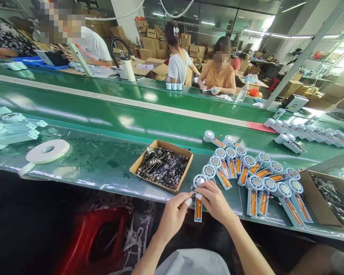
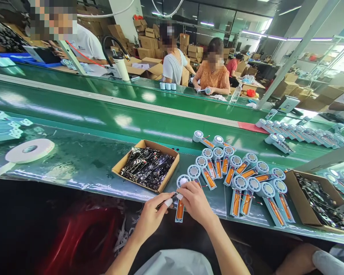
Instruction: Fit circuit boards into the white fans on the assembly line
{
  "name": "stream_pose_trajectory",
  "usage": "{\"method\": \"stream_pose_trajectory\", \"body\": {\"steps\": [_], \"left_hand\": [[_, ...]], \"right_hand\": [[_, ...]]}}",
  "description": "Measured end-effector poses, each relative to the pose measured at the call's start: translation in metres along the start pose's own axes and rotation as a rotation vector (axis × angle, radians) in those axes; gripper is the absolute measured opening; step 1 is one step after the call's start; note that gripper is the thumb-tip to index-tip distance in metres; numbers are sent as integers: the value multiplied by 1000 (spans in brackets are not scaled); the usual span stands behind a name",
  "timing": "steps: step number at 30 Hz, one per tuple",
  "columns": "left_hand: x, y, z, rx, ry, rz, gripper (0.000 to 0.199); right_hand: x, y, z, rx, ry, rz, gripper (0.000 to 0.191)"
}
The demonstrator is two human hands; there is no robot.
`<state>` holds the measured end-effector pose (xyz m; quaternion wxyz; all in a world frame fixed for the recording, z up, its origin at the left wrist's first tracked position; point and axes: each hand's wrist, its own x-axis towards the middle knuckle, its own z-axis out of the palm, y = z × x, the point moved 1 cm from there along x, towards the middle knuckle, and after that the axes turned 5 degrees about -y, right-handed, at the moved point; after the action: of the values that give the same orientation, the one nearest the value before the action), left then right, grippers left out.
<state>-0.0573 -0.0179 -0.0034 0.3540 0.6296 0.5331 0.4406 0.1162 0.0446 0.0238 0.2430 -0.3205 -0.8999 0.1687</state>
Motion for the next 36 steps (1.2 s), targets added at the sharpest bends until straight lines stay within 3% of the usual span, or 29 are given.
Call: {"method": "stream_pose_trajectory", "body": {"steps": [6,10,14,17,19,22,27,31,36], "left_hand": [[2,-1,-2,-39,-23,-43,27],[-3,-2,-1,39,-1,-90,33],[-9,-4,4,147,-10,-112,46],[-8,-5,10,235,-8,-46,48],[-7,-5,12,317,-6,-5,47],[-6,-3,13,516,-74,-14,50],[-9,3,7,801,-158,-33,59],[-9,3,4,714,-167,-3,57],[-8,-4,6,455,-32,77,50]], "right_hand": [[0,-1,4,97,42,56,21],[-9,-6,-8,240,11,122,24],[-26,-9,-17,145,-92,121,35],[-30,-9,-10,128,-59,104,25],[-28,-7,-2,265,28,160,21],[-22,-4,12,557,121,361,22],[-19,0,28,989,180,611,39],[-17,1,26,1030,121,613,38],[-13,1,19,882,64,548,23]]}}
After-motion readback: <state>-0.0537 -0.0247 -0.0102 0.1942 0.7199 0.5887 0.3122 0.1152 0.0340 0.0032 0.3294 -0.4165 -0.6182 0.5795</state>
